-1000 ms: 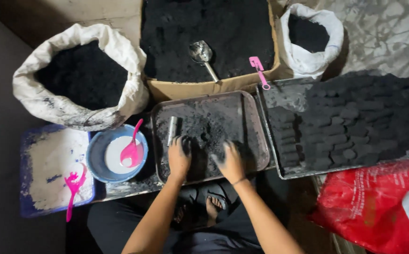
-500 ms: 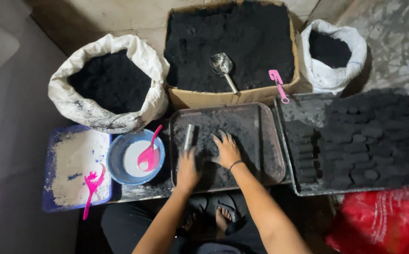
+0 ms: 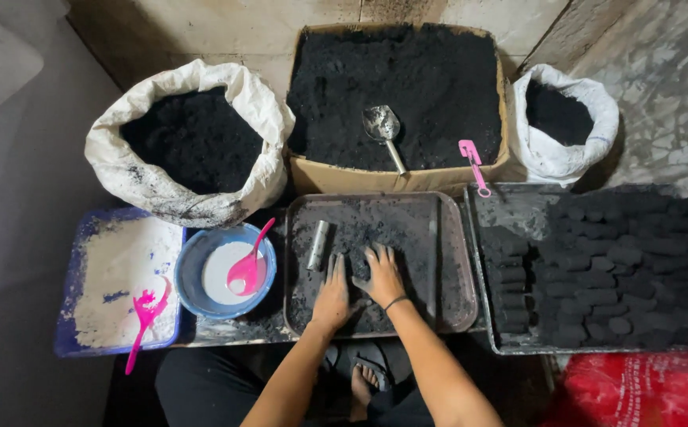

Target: Molding charcoal powder into cylindrical briquettes using a manual hand mold and a plunger.

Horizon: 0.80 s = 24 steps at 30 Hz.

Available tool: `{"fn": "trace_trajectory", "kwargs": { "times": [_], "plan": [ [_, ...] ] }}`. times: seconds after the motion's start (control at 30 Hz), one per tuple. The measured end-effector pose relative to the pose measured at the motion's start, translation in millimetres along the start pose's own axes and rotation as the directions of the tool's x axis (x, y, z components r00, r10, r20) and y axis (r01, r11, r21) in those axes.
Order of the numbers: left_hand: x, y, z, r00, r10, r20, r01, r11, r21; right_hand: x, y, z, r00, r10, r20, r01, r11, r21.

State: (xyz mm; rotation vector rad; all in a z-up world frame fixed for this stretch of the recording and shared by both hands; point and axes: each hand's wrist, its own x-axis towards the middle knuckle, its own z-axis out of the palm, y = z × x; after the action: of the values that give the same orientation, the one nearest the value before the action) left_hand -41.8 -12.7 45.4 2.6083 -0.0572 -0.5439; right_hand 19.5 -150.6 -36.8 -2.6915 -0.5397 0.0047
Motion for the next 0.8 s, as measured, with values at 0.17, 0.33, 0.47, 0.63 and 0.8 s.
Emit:
{"fn": "trace_trajectory", "kwargs": {
  "times": [0.17, 0.33, 0.47, 0.63, 0.8],
  "plan": [
    [11, 10, -10, 1.000, 0.024, -0.002, -0.024, 0.999, -0.041, -4, -5, -27, 0.998, -0.015, -0.063, 0.018, 0.998, 0.054],
    [12, 20, -22, 1.000, 0.009, -0.021, -0.012, 0.991, -0.134, 14, -9, -61, 0.995, -0.043, 0.090, 0.026, 0.983, 0.179],
    [32, 11, -2, 0.999, -0.005, -0.048, -0.003, 0.987, -0.161, 27, -16, -60, 0.949, -0.121, 0.291, 0.097, 0.991, 0.093],
    [42, 3, 16, 0.998, 0.014, -0.068, -0.019, 0.997, -0.075, 21, -6, -36, 0.967, -0.190, 0.167, 0.176, 0.980, 0.098],
    [51, -4, 34, 0.993, 0.065, -0.095, -0.068, 0.997, -0.026, 22, -7, -30, 0.980, -0.125, 0.154, 0.104, 0.985, 0.136]
  ]
}}
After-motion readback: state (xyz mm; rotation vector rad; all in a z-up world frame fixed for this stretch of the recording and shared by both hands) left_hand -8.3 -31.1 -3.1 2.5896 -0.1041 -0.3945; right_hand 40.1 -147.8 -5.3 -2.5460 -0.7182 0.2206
